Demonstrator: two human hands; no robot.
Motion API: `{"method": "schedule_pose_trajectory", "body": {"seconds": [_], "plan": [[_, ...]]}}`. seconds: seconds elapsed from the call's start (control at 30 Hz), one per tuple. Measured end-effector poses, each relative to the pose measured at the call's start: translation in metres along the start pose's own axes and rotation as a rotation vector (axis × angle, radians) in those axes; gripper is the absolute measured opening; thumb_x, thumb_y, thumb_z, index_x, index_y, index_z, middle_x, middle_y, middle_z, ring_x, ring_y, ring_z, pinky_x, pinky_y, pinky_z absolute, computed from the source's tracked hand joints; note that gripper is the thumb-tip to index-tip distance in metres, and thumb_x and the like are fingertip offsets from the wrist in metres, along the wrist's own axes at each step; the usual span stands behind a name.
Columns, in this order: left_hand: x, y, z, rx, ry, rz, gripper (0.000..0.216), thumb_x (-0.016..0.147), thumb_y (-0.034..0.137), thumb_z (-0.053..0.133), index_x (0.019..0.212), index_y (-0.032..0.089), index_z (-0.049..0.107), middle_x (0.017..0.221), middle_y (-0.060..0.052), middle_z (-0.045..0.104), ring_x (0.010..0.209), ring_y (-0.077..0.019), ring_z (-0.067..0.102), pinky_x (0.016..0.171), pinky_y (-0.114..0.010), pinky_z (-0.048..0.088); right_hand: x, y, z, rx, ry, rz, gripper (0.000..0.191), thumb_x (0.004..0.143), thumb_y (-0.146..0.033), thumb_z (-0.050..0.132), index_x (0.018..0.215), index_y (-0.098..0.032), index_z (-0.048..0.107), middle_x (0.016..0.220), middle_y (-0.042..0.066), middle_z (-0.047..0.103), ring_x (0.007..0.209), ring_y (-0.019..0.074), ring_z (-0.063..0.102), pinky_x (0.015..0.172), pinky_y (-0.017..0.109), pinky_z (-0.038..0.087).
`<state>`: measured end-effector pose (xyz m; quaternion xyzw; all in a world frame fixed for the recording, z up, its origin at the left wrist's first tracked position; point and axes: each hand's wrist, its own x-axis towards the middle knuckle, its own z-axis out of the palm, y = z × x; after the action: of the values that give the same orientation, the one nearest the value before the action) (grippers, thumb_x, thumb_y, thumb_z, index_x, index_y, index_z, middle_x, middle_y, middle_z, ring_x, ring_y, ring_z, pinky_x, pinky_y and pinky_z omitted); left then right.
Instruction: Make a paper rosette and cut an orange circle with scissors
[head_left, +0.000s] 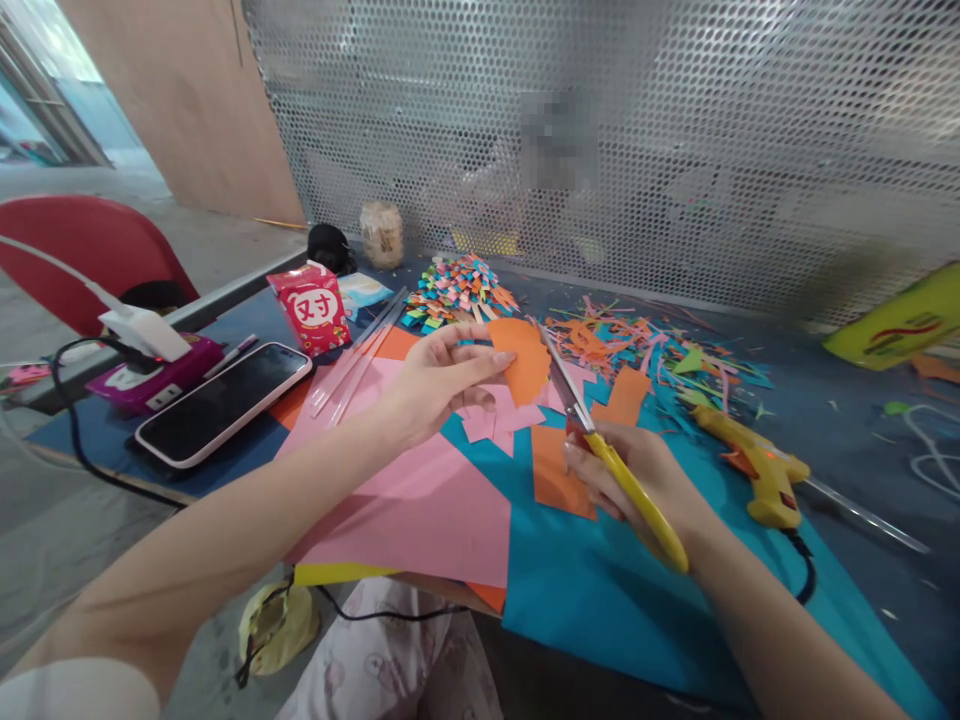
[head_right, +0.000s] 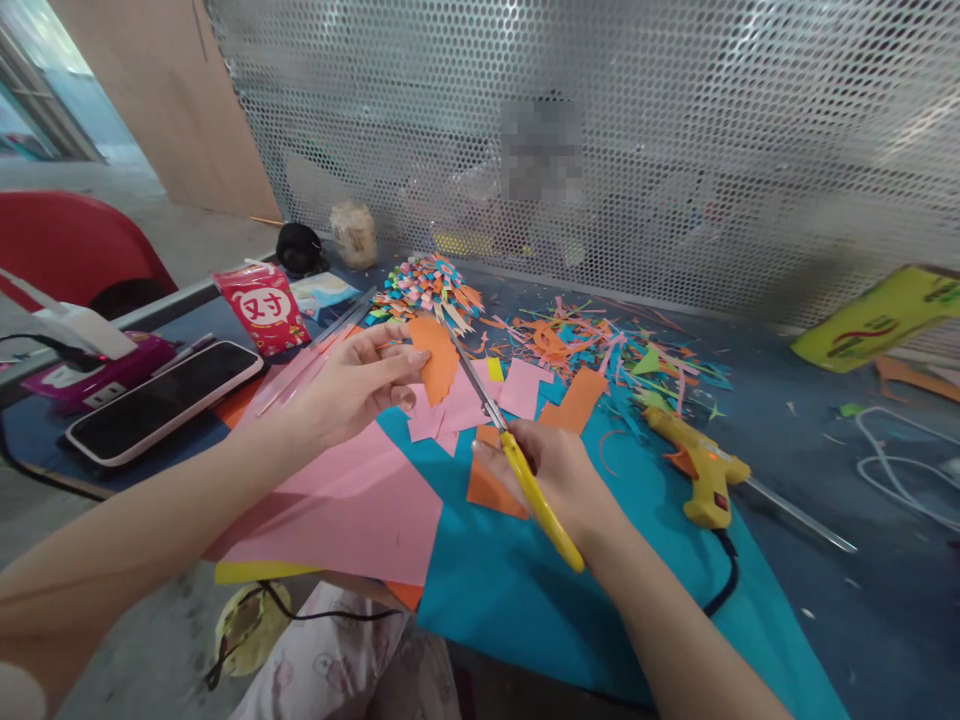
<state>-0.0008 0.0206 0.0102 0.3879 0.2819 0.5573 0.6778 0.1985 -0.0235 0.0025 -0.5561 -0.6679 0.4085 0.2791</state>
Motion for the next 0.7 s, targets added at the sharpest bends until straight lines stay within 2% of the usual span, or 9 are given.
{"method": "schedule_pose_trajectory", "body": {"seconds": [0.2, 0.7], "plan": [[-0.0022, 0.0036, 0.0016, 0.102, -0.013, 0.151, 0.035, 0.055, 0.016, 0.082, 0.075, 0.014, 0.054, 0.060, 0.008, 0.060, 0.033, -0.0044, 0.052, 0.028, -0.016, 0.037, 0.0001, 0.0026, -0.0004, -0.010, 0.019, -0.047, 0.040, 0.072, -0.054, 0.060, 0.063, -0.020, 0.043, 0.052, -0.007, 0.031, 0.042, 0.0064, 0.030, 0.038, 0.022, 0.024], [0.0029, 0.0034, -0.0043, 0.218, -0.042, 0.262, 0.032, 0.058, 0.017, 0.081, 0.078, 0.016, 0.056, 0.062, 0.006, 0.063, 0.035, -0.0043, 0.051, 0.032, -0.017, 0.039, 0.0009, -0.0010, -0.0034, -0.023, -0.015, -0.023, 0.042, 0.071, -0.055, 0.060, 0.061, -0.021, 0.038, 0.054, -0.006, 0.029, 0.042, 0.0060, 0.028, 0.037, 0.022, 0.022]]}}
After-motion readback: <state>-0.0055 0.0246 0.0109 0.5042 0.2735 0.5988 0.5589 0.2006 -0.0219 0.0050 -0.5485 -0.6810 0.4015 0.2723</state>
